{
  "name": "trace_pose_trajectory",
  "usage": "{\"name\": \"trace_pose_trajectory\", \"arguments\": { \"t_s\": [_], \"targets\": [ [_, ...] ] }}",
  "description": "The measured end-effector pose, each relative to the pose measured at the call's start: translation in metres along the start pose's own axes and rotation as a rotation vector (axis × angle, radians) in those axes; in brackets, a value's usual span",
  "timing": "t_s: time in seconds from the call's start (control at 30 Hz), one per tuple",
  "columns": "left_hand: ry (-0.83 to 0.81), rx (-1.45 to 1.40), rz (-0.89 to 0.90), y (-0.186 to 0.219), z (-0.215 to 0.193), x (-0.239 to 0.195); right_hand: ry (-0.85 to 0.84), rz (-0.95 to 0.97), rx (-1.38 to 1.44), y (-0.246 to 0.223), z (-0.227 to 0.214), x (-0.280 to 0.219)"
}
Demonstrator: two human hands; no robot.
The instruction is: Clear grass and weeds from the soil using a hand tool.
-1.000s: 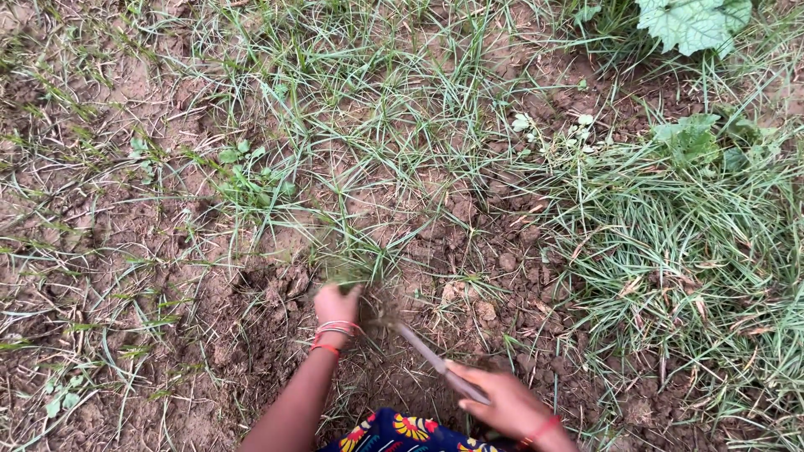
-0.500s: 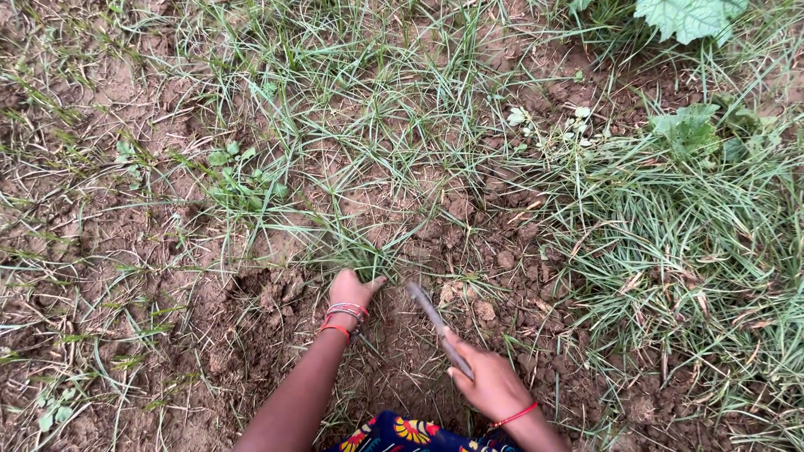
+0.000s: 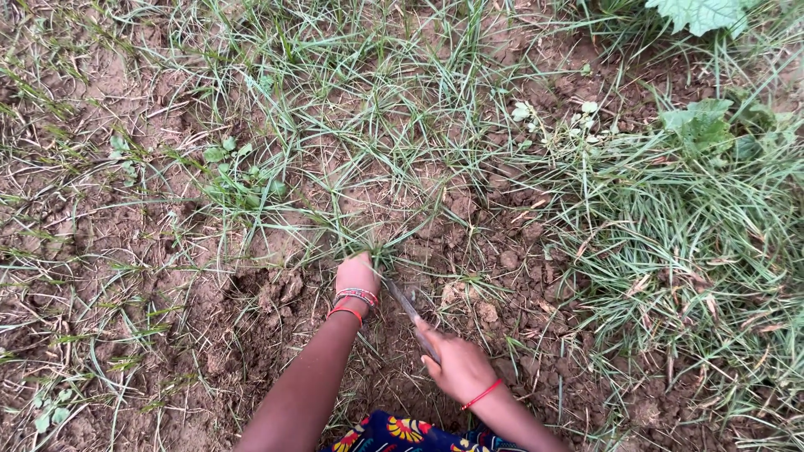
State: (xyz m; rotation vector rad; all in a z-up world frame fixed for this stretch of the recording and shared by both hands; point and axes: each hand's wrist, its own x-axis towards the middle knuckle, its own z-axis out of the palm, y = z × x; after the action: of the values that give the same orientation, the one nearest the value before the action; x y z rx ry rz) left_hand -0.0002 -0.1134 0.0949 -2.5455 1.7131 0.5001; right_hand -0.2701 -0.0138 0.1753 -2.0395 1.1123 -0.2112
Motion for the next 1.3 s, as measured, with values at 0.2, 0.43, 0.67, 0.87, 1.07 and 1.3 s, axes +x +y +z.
{"name": "trace_pose_trajectory", "arguments": {
  "t_s": [0.2, 0.43, 0.67, 0.87, 1.07, 1.3],
  "targets": [
    [0.093, 0.116, 0.065, -0.017, 0.031, -0.014, -0.330, 0.241, 0.029, -0.018, -0.050, -0.051],
    [0.278, -0.630, -0.196, -0.043, -0.009, -0.047, -0.001, 0.110, 0.379, 0.007, -0.049, -0.082],
    [0.342, -0.501, -0.155, -0.040, 0.034, -0.010, 0.177, 0.126, -0.111, 0.021, -0.029, -0.032],
    [0.287, -0.527, -0.147, -0.001, -0.004, -0.002, -0.005, 0.146, -0.229, -0.011, -0.040, 0.000],
    [0.363, -0.451, -0.148, 0.004, 0.003, 0.011, -0.024, 0.089, -0.293, -0.003, -0.020, 0.032],
    [0.411, -0.491, -0.117, 0.017, -0.004, -0.004, -0.166, 0.136, -0.199, -0.012, -0.029, 0.018]
  ]
}}
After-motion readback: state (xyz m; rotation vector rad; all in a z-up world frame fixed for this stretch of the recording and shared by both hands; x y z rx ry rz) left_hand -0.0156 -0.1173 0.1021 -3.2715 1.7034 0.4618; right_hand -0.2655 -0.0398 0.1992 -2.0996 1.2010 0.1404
